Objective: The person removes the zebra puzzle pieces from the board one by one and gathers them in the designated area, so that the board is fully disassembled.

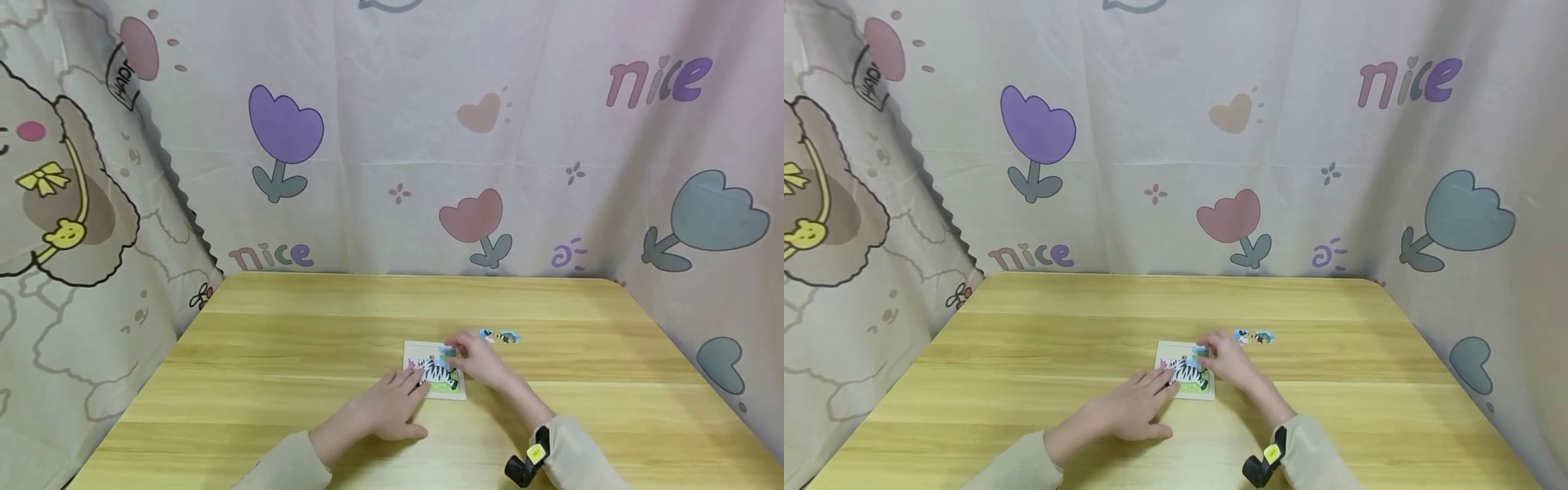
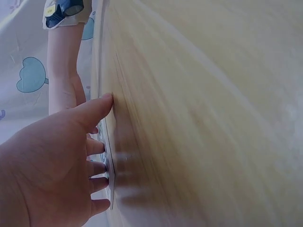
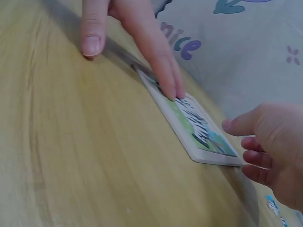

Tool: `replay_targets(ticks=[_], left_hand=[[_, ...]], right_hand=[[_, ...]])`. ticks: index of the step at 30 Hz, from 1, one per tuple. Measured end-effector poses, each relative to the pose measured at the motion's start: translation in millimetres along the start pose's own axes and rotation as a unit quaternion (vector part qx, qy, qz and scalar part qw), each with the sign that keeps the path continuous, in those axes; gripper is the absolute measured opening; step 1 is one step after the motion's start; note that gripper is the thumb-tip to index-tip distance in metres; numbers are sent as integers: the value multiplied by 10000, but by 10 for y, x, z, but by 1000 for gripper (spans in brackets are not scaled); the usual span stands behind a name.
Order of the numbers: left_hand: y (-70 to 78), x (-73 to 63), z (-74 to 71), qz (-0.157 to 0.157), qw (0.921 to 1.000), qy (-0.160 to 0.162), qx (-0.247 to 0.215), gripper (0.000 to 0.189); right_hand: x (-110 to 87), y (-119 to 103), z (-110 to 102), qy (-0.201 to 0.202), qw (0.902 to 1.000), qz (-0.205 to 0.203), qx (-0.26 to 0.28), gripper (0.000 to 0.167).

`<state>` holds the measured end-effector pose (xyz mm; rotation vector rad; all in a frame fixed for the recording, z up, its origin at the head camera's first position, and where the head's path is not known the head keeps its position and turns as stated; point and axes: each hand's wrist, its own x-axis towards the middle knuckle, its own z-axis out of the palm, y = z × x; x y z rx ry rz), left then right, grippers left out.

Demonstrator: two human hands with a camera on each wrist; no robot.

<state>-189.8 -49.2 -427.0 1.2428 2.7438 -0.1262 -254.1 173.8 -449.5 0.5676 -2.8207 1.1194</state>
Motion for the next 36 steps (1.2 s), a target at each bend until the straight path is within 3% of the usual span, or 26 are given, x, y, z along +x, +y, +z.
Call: replay_targets(ticks=[7, 14, 20, 24, 31, 36], left_hand=[[22, -10, -21, -10, 10000, -46, -5, 78], [37, -12, -39, -13, 9999, -100, 12, 78], [37, 2, -27, -34, 9999, -115, 39, 79], [35, 3, -36, -35, 9999, -118, 32, 79], [37, 41, -42, 14, 9999, 53, 105, 78], [59, 127, -64, 123, 9997, 158, 117, 78]], right_hand=[[27, -17, 22, -307, 9951, -551, -768, 22], [66, -49, 17, -633, 9920, -379, -1021, 18], [89, -87, 22, -678, 9928, -108, -977, 17], [91, -92, 23, -631, 9933, -172, -954, 19], [71, -45, 37, -313, 9989, -142, -309, 41], [65, -7, 35, -251, 9992, -267, -143, 41]])
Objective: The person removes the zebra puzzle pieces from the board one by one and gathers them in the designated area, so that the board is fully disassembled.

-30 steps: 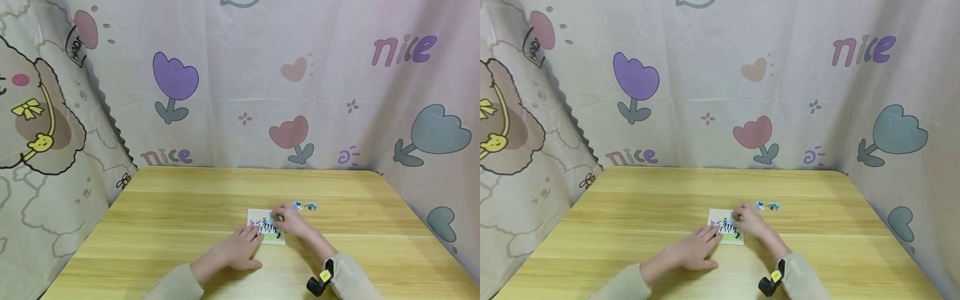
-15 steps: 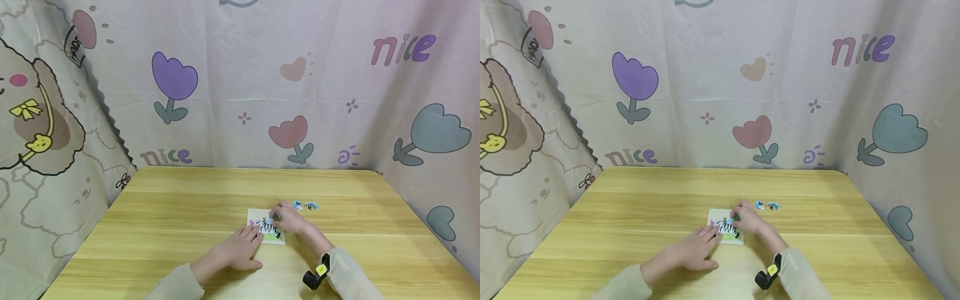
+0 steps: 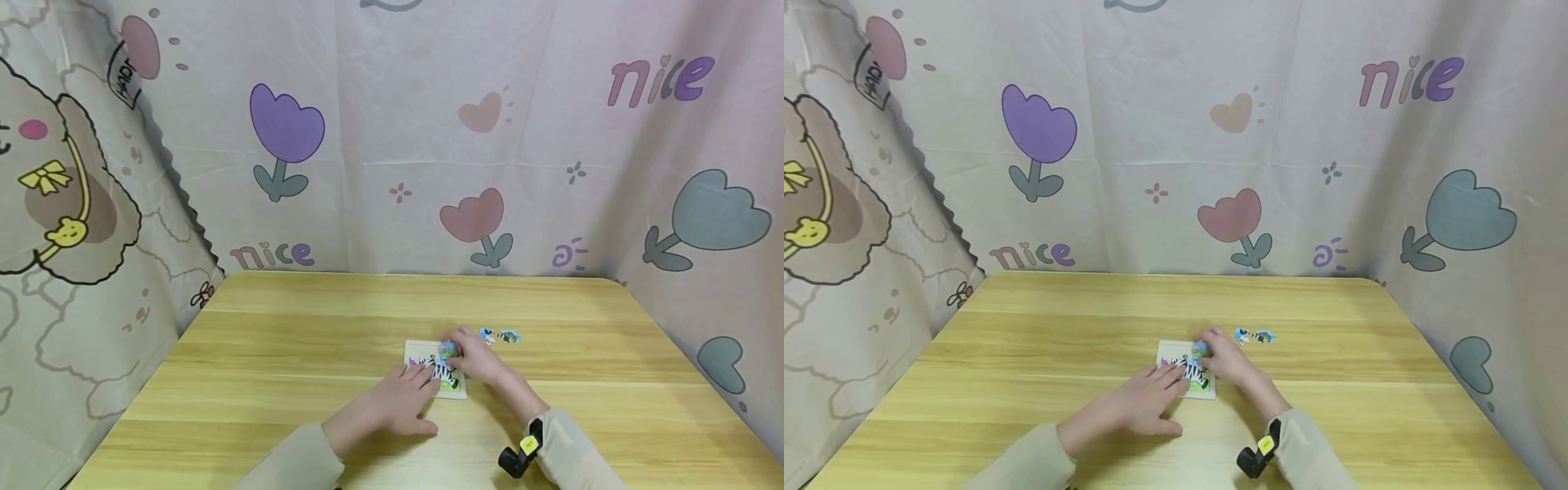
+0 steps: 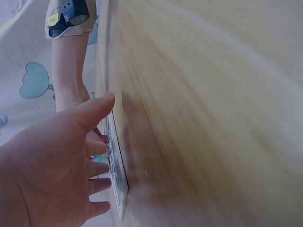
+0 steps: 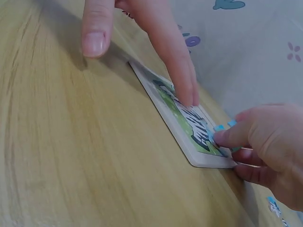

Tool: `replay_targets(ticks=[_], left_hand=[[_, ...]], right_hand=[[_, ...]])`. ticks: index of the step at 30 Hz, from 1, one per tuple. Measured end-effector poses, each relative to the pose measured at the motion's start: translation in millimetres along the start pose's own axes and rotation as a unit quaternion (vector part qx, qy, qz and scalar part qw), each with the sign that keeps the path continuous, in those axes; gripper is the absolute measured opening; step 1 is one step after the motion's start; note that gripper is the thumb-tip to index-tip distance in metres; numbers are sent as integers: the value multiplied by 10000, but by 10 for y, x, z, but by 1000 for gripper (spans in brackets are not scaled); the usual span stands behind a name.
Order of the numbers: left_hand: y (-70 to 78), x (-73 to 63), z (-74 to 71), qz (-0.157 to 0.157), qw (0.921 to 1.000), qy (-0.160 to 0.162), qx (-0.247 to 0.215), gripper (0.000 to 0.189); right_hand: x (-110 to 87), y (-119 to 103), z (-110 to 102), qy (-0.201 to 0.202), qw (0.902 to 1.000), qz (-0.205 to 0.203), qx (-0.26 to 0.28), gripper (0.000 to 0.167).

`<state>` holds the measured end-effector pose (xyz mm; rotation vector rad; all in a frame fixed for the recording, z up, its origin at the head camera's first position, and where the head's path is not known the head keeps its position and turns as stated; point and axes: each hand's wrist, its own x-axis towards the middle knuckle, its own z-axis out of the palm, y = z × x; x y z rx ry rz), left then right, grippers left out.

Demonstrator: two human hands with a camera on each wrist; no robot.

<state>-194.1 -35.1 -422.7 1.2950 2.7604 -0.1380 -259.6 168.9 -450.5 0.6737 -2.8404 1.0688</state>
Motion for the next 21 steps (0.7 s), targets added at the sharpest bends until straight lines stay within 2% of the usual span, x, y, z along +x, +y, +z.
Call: replay_targets(ticks=[5, 9, 14, 17, 21], left_hand=[[29, 81, -20, 86, 9997, -151, 177, 79], [41, 111, -21, 57, 9992, -264, 304, 80], [65, 106, 23, 65, 9992, -276, 278, 81], [76, 84, 34, 67, 9994, -212, 269, 81], [74, 52, 17, 25, 9994, -191, 299, 80]], right_hand=[[-8, 29, -1, 12, 9994, -338, 58, 36], [-28, 53, -27, 250, 9979, -422, 426, 31], [-83, 150, -87, 746, 9932, -247, 861, 30], [-113, 224, -174, 913, 9899, -119, 1079, 29], [-159, 352, -361, 1064, 9845, 311, 1358, 29]])
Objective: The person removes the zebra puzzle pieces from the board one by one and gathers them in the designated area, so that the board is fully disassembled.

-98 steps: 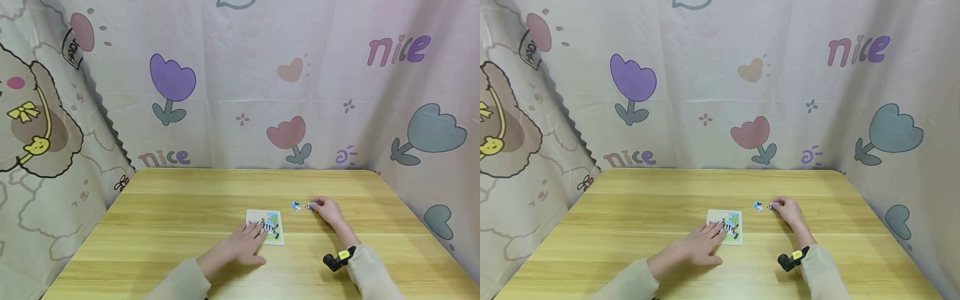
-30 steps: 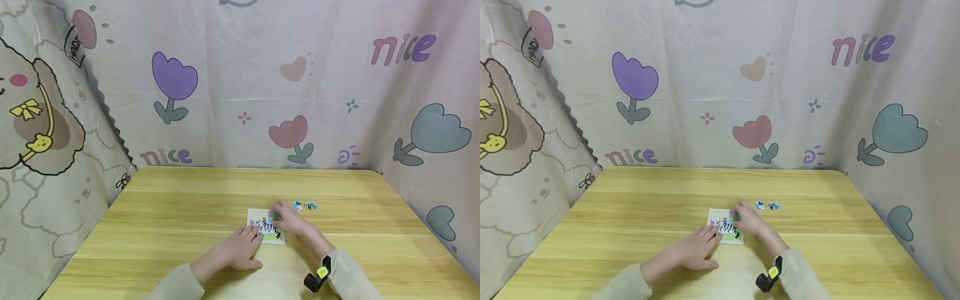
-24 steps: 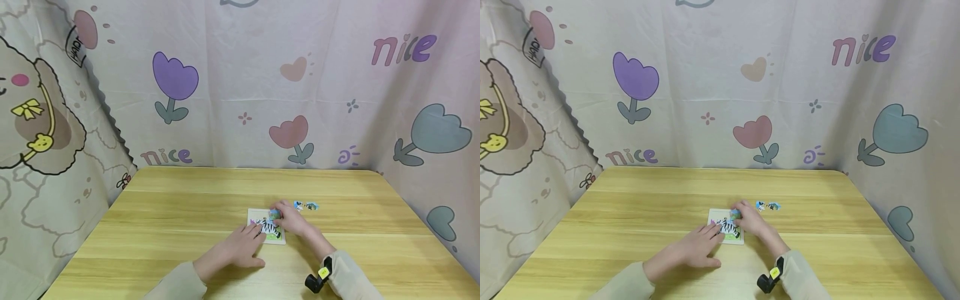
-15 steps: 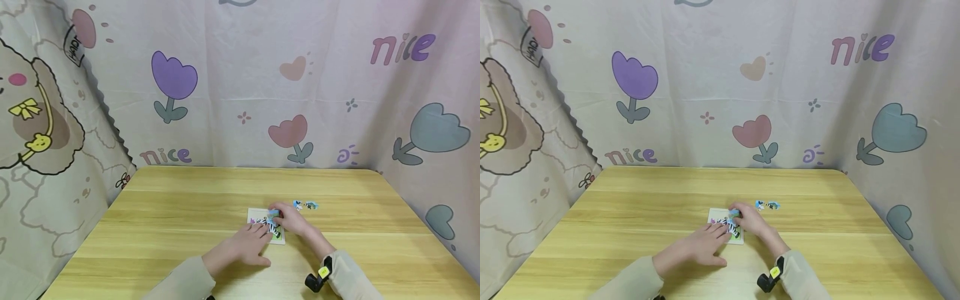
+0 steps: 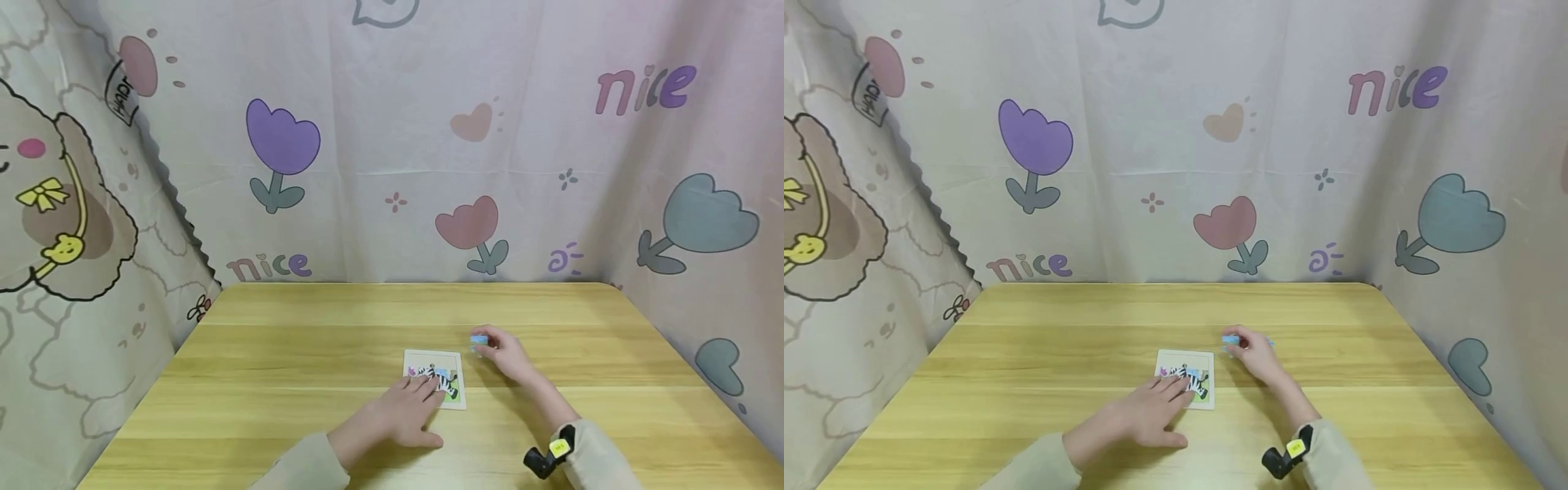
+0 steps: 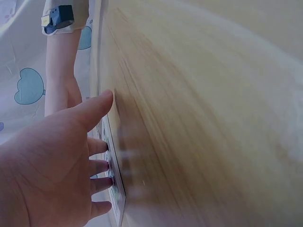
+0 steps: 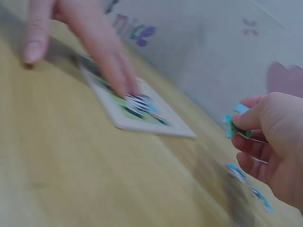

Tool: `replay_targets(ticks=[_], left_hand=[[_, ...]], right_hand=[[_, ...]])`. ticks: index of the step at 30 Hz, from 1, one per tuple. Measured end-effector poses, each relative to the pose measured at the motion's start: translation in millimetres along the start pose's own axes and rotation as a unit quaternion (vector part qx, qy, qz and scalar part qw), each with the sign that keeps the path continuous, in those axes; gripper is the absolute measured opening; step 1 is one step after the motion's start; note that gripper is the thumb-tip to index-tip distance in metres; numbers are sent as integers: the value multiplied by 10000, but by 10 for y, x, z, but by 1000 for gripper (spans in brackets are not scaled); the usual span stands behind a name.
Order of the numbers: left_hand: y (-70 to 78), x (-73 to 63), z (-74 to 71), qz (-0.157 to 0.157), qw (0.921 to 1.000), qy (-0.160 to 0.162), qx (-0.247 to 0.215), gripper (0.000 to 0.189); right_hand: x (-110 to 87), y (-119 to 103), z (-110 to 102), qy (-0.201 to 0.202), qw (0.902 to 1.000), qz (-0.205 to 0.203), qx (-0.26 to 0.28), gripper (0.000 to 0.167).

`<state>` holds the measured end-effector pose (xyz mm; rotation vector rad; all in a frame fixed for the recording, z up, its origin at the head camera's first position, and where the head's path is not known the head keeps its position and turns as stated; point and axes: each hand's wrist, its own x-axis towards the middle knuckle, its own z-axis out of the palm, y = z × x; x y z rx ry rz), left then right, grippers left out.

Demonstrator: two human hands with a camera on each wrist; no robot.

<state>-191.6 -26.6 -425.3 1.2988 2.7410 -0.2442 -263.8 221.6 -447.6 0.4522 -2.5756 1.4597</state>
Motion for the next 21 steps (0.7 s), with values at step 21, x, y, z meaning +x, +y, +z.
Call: replay_targets(ticks=[21], left_hand=[[-178, -203, 6, -184, 9970, -22, -746, 76]], right_hand=[[-140, 495, -769, 713, 9722, 1654, -1494, 36]])
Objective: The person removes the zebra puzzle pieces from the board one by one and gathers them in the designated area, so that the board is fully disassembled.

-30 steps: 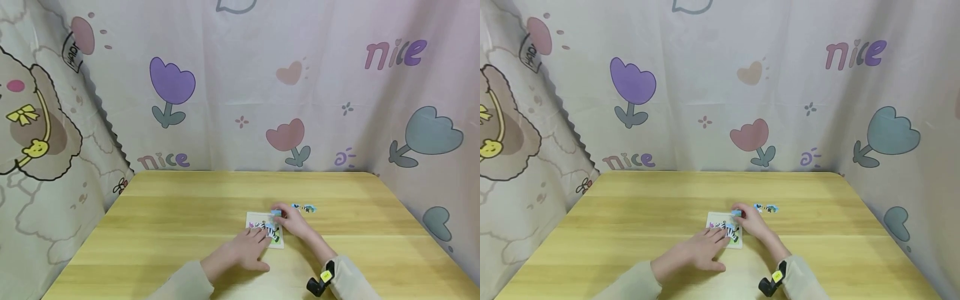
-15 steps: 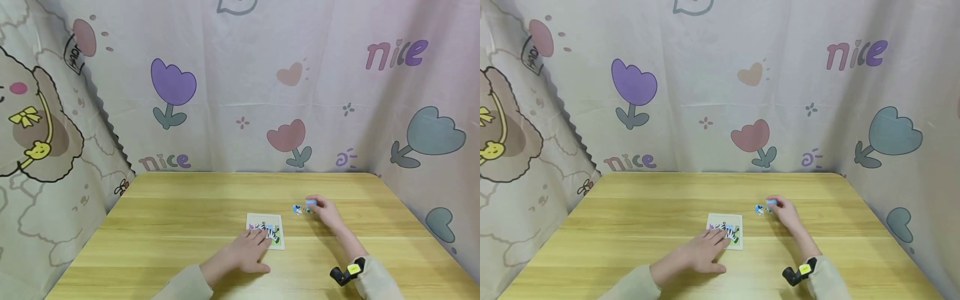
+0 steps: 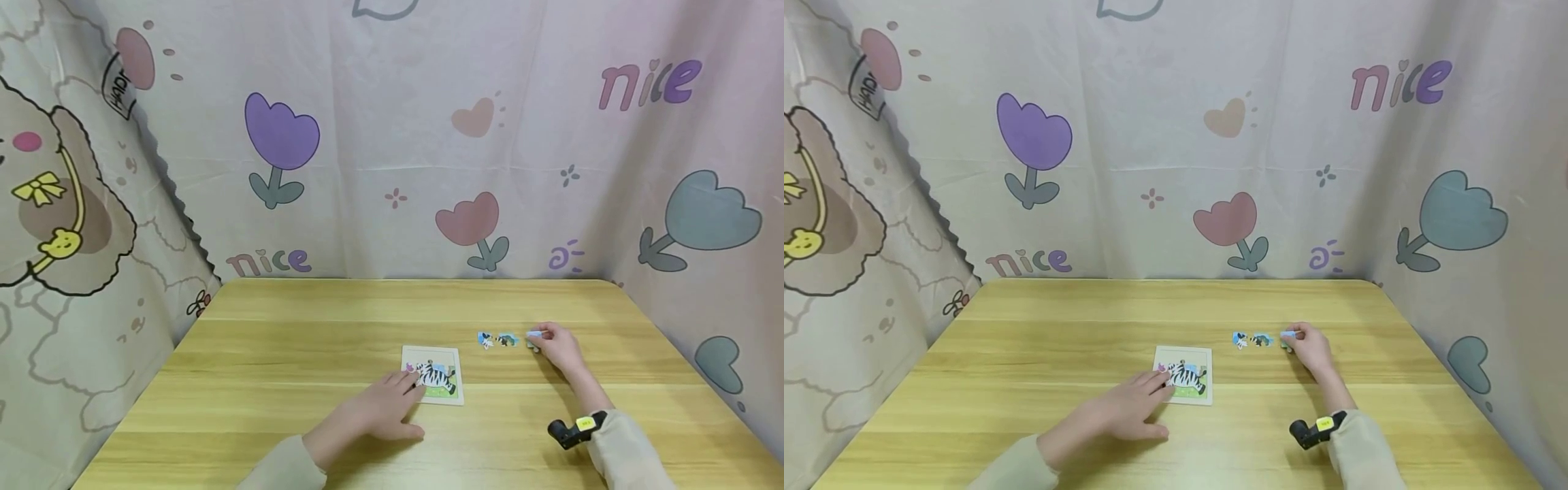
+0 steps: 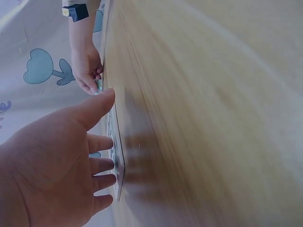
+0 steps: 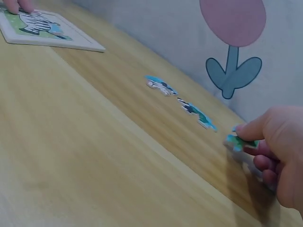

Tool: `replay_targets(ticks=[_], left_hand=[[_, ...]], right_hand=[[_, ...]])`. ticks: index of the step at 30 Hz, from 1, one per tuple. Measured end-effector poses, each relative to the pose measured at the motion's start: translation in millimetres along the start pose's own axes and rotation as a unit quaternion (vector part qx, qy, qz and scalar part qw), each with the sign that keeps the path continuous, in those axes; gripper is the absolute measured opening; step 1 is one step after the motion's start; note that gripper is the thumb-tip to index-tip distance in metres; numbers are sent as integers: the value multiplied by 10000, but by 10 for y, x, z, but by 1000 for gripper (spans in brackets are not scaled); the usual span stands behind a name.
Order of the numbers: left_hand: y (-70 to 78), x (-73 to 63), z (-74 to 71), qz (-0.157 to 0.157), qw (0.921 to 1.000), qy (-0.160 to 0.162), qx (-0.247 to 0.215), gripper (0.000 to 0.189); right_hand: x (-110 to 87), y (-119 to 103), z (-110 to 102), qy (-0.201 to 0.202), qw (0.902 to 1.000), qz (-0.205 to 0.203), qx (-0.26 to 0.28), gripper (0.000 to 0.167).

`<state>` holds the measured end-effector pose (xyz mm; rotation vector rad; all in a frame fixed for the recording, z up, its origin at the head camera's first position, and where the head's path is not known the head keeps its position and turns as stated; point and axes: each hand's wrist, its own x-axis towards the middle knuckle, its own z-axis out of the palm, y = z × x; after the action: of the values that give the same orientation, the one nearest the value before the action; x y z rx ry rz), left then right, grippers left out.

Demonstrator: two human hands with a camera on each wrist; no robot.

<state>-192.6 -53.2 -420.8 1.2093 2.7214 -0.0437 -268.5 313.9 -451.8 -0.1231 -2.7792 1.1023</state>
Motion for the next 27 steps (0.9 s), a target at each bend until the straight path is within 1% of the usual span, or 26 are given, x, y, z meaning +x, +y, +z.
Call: replay_targets(ticks=[4, 8, 12, 15, 21, 27], left_hand=[[-4, -71, -16, -42, 9999, 28, -124, 74], [-9, -121, -1, -130, 9997, -7, -230, 73], [-12, -135, 21, -126, 9997, 29, -208, 73], [-14, -139, 28, -126, 9997, 59, -219, 72], [-15, -135, 34, -130, 9995, 74, -284, 71], [-48, -145, 57, -113, 9992, 58, -392, 71]], right_hand=[[19, -29, 28, -72, 9997, -93, -197, 33], [36, -20, 74, 54, 9986, -226, -483, 30], [50, 1, 104, 135, 9969, -293, -724, 30], [52, -5, 107, 158, 9962, -322, -793, 31], [36, 4, 104, 288, 9968, -322, -671, 26], [-10, -77, 69, 416, 9985, -309, -174, 29]])
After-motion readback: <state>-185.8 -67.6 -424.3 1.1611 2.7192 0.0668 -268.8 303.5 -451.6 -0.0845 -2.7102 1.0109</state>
